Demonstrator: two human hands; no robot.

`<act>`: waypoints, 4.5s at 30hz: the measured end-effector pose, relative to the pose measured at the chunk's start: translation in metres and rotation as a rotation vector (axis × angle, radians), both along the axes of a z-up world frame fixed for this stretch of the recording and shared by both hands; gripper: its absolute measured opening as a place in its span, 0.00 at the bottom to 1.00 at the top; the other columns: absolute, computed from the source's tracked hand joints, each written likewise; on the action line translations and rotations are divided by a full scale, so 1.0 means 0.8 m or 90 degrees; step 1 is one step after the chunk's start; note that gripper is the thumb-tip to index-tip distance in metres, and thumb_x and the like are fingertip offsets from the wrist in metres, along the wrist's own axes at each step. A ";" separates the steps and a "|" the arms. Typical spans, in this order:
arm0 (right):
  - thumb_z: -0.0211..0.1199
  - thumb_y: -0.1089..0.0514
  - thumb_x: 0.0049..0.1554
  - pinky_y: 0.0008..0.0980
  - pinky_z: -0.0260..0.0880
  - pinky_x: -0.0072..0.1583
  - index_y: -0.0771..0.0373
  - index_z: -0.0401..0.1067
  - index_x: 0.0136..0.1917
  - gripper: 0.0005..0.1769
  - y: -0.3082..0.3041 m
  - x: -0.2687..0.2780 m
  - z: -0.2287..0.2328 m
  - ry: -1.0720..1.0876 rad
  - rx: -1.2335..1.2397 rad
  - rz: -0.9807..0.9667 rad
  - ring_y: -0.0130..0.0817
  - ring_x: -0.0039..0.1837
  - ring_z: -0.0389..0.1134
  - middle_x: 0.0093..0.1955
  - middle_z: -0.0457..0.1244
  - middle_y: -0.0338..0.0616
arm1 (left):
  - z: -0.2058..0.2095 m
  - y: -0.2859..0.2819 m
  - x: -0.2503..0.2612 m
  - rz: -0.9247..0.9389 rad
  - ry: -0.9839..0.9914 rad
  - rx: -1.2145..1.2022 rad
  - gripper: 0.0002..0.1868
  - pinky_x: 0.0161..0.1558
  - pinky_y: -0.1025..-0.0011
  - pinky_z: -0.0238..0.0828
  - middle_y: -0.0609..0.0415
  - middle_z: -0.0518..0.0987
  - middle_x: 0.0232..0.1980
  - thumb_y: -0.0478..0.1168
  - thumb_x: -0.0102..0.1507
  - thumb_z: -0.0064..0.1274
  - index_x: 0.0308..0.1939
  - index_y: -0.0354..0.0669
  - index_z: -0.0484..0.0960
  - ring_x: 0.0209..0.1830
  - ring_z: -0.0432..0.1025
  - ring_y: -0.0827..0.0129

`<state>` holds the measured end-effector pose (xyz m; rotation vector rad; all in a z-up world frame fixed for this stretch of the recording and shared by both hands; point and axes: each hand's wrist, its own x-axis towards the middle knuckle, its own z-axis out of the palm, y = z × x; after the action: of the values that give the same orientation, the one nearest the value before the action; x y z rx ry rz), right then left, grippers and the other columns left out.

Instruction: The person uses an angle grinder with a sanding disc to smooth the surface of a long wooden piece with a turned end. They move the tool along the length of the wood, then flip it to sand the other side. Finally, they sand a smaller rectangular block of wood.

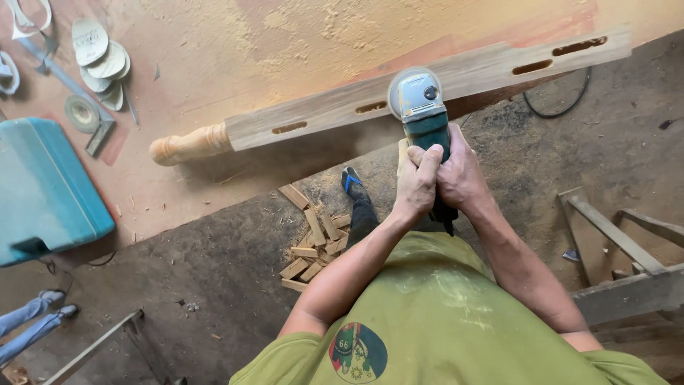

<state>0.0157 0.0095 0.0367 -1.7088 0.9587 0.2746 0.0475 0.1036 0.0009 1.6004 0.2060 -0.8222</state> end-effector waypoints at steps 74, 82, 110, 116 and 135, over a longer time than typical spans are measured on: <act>0.63 0.38 0.52 0.58 0.66 0.56 0.44 0.64 0.64 0.29 0.353 0.167 0.029 0.015 0.010 0.182 0.61 0.55 0.70 0.44 0.68 0.58 | 0.007 0.359 0.127 0.185 -0.025 0.022 0.19 0.58 0.54 0.69 0.43 0.76 0.43 0.53 0.63 0.52 0.49 0.46 0.72 0.49 0.73 0.56; 0.63 0.37 0.53 0.55 0.64 0.52 0.45 0.65 0.62 0.27 0.312 0.141 -0.003 -0.029 0.001 0.132 0.58 0.50 0.70 0.41 0.67 0.57 | 0.000 0.323 0.113 0.122 -0.036 0.001 0.21 0.57 0.52 0.67 0.40 0.74 0.42 0.54 0.62 0.54 0.49 0.43 0.71 0.47 0.72 0.53; 0.74 0.54 0.49 0.42 0.71 0.42 0.62 0.68 0.62 0.30 -0.059 -0.247 0.042 -0.219 -0.009 -0.415 0.33 0.42 0.66 0.44 0.65 0.48 | -0.106 -0.250 0.052 -0.509 -0.960 0.280 0.59 0.75 0.50 0.52 0.33 0.70 0.65 0.81 0.58 0.49 0.73 0.34 0.58 0.69 0.65 0.44; 0.70 0.53 0.47 0.36 0.74 0.40 0.62 0.66 0.64 0.33 -0.154 -0.331 0.019 -0.171 0.065 -0.424 0.38 0.39 0.68 0.48 0.66 0.48 | -0.159 -0.339 0.041 -0.487 -1.183 0.561 0.36 0.29 0.66 0.71 0.55 0.77 0.34 0.68 0.58 0.53 0.52 0.46 0.62 0.27 0.71 0.69; 0.78 0.47 0.53 0.46 0.69 0.56 0.56 0.72 0.62 0.27 -0.219 -0.310 0.014 -0.185 -0.076 -0.124 0.39 0.55 0.70 0.50 0.67 0.50 | 0.130 -0.044 0.025 -0.202 -0.632 0.355 0.29 0.33 0.46 0.73 0.36 0.82 0.32 0.44 0.56 0.55 0.56 0.29 0.68 0.31 0.80 0.43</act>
<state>-0.2322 -0.1656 0.0477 -1.6913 0.9288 -0.1591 0.0674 0.0682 0.1047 2.4196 -0.5912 -0.1042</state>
